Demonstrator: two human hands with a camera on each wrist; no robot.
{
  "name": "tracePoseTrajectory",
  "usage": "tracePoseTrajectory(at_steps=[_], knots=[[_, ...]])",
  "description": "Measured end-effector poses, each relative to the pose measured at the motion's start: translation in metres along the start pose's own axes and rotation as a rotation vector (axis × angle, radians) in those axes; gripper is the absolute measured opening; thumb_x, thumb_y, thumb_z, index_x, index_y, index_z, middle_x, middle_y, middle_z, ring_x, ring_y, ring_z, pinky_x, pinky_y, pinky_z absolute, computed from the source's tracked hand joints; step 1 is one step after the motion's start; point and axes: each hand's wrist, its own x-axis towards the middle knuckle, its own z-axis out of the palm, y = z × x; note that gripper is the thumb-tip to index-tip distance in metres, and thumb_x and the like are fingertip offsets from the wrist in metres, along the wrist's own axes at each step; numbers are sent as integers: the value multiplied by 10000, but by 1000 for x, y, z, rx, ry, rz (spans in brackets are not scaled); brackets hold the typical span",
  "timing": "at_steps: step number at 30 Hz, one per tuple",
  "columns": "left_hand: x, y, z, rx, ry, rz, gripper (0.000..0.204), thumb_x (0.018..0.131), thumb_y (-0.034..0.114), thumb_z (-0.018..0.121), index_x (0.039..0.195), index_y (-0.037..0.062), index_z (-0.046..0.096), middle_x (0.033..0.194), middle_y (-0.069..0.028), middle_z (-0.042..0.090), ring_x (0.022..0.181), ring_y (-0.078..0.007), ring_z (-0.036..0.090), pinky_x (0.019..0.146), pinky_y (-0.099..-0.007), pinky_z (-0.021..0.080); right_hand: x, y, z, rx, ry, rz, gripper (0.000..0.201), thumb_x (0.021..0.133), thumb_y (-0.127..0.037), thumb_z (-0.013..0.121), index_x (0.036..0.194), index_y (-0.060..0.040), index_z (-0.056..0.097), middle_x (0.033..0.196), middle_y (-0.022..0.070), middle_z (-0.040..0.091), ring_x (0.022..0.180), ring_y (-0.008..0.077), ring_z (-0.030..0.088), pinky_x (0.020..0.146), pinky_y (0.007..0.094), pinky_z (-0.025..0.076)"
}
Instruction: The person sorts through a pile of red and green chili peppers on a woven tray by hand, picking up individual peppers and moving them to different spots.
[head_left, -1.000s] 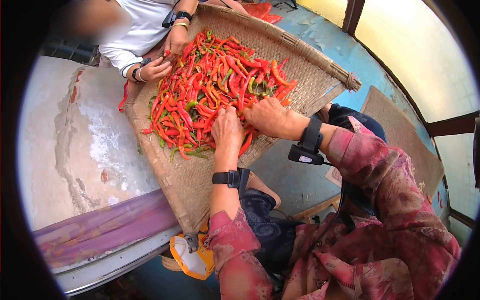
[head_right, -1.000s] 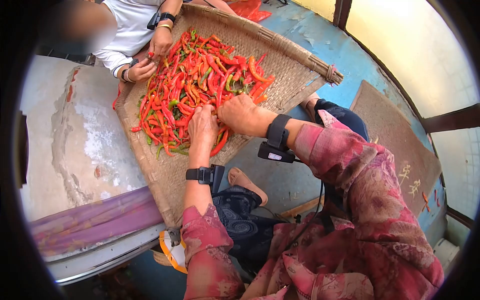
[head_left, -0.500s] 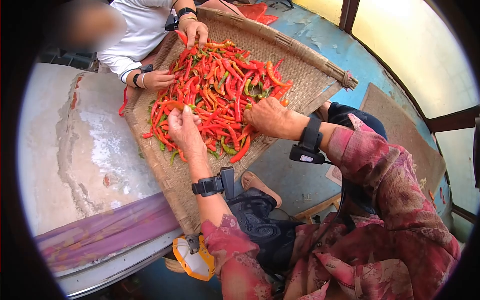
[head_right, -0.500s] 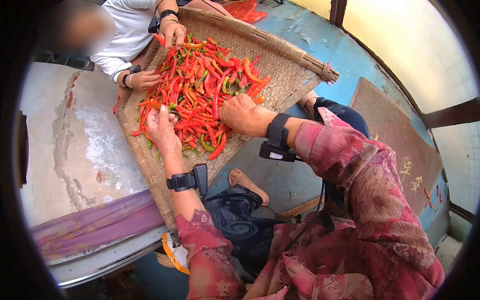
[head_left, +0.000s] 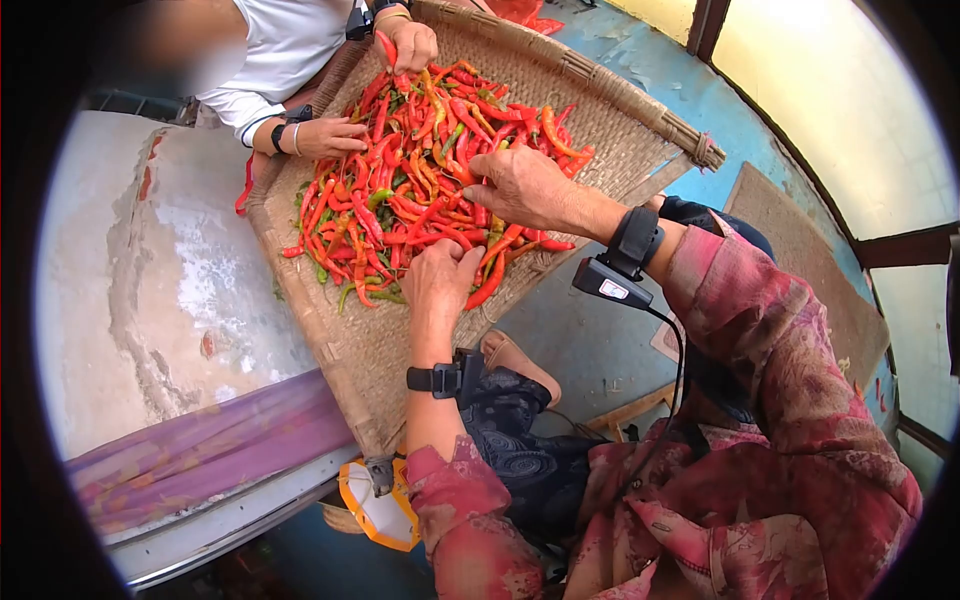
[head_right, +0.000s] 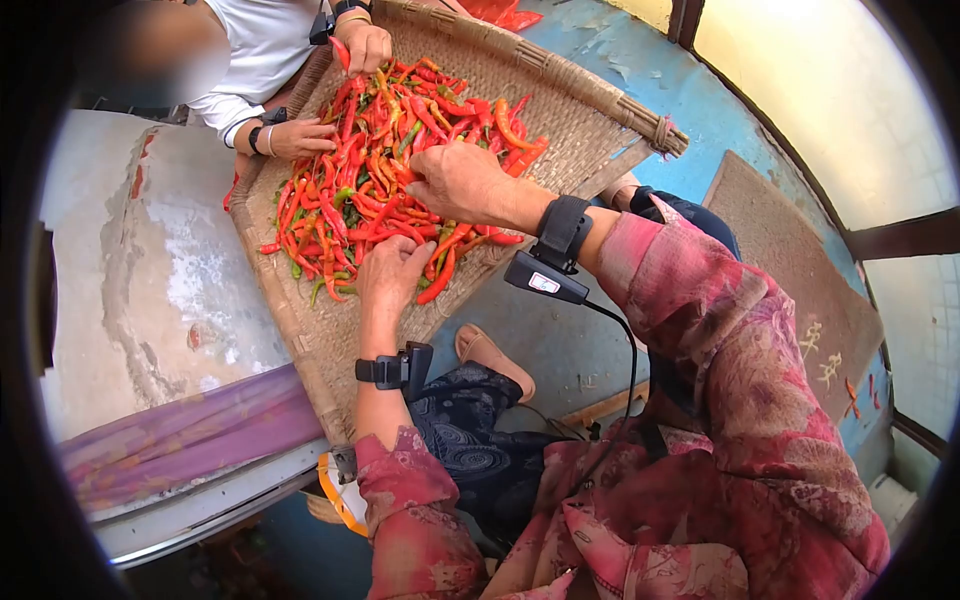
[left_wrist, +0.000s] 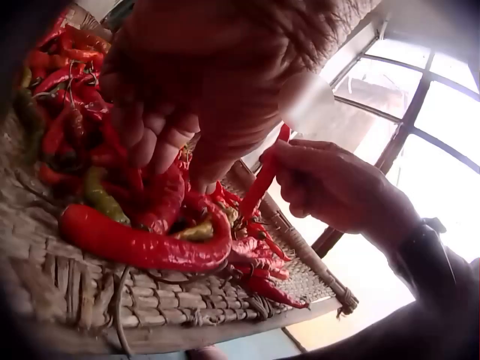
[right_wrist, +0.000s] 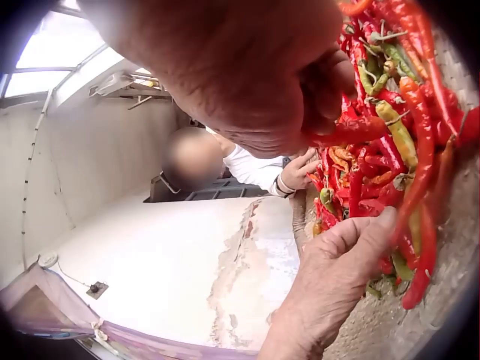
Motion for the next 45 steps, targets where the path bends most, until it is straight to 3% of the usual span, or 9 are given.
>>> tracePoseTrajectory(at_steps=[5, 8, 11, 17, 21, 33, 37, 42, 45], knots=[[8, -3, 6, -65, -39, 31, 294, 745, 302, 636, 749, 9, 617, 666, -147, 616, 645, -294, 607, 601, -390, 450, 4, 1, 0, 225, -6, 53, 288, 818, -230, 600, 711, 29, 532, 555, 168, 495, 510, 275, 532, 491, 383, 406], [16, -16, -4, -493, -116, -29, 219, 783, 213, 601, 729, 1, 585, 598, -20, 554, 544, -95, 488, 519, -248, 402, 6, 4, -3, 340, -6, 101, 300, 830, -238, 592, 718, 34, 531, 544, 142, 479, 496, 209, 496, 483, 358, 395], [15, -18, -22, -909, -61, -103, 189, 812, 204, 582, 794, 15, 595, 668, 3, 572, 557, -73, 471, 515, -200, 384, 7, 8, -3, 363, 24, 107, 311, 838, -246, 582, 722, 38, 529, 545, 134, 478, 500, 192, 484, 483, 353, 392], [14, -30, -5, -579, -281, 1, 270, 767, 251, 665, 853, 3, 601, 698, -56, 617, 591, -124, 557, 540, -249, 432, 5, 8, -5, 313, -11, 105, 311, 834, -244, 581, 725, 42, 527, 560, 144, 487, 501, 209, 485, 492, 362, 392], [1, -1, 7, -118, -117, 41, 243, 687, 149, 689, 841, 11, 561, 741, -143, 631, 630, -289, 606, 603, -359, 469, 3, 9, 0, 286, -5, 89, 301, 821, -240, 590, 718, 35, 525, 560, 159, 482, 507, 239, 501, 498, 373, 395], [14, -28, -35, -929, 107, -112, 168, 852, 137, 569, 968, 32, 507, 765, -11, 564, 581, -54, 488, 528, -185, 413, 2, 9, 3, 286, 24, 69, 290, 828, -228, 583, 725, 38, 532, 567, 171, 486, 520, 266, 508, 508, 381, 400], [30, -58, -40, -1416, 666, -161, 343, 844, 161, 601, 1093, -29, 461, 883, -56, 582, 736, -136, 579, 616, -247, 483, 2, 6, 4, 291, -12, 93, 309, 816, -256, 576, 712, 34, 551, 589, 194, 516, 572, 313, 543, 540, 410, 422], [14, -42, -14, -630, 47, 103, 338, 779, 81, 614, 1110, 69, 544, 864, -49, 587, 669, -129, 535, 598, -264, 460, 6, 1, 5, 316, -16, 127, 306, 798, -262, 568, 699, 28, 571, 607, 218, 546, 613, 361, 584, 569, 441, 444], [4, -12, 7, -7, 330, 482, 296, 734, 7, 564, 1021, 77, 587, 889, -124, 528, 752, -309, 565, 655, -387, 468, 5, -1, 5, 345, 21, 90, 292, 797, -248, 565, 701, 27, 574, 598, 212, 546, 600, 359, 582, 558, 443, 439]])
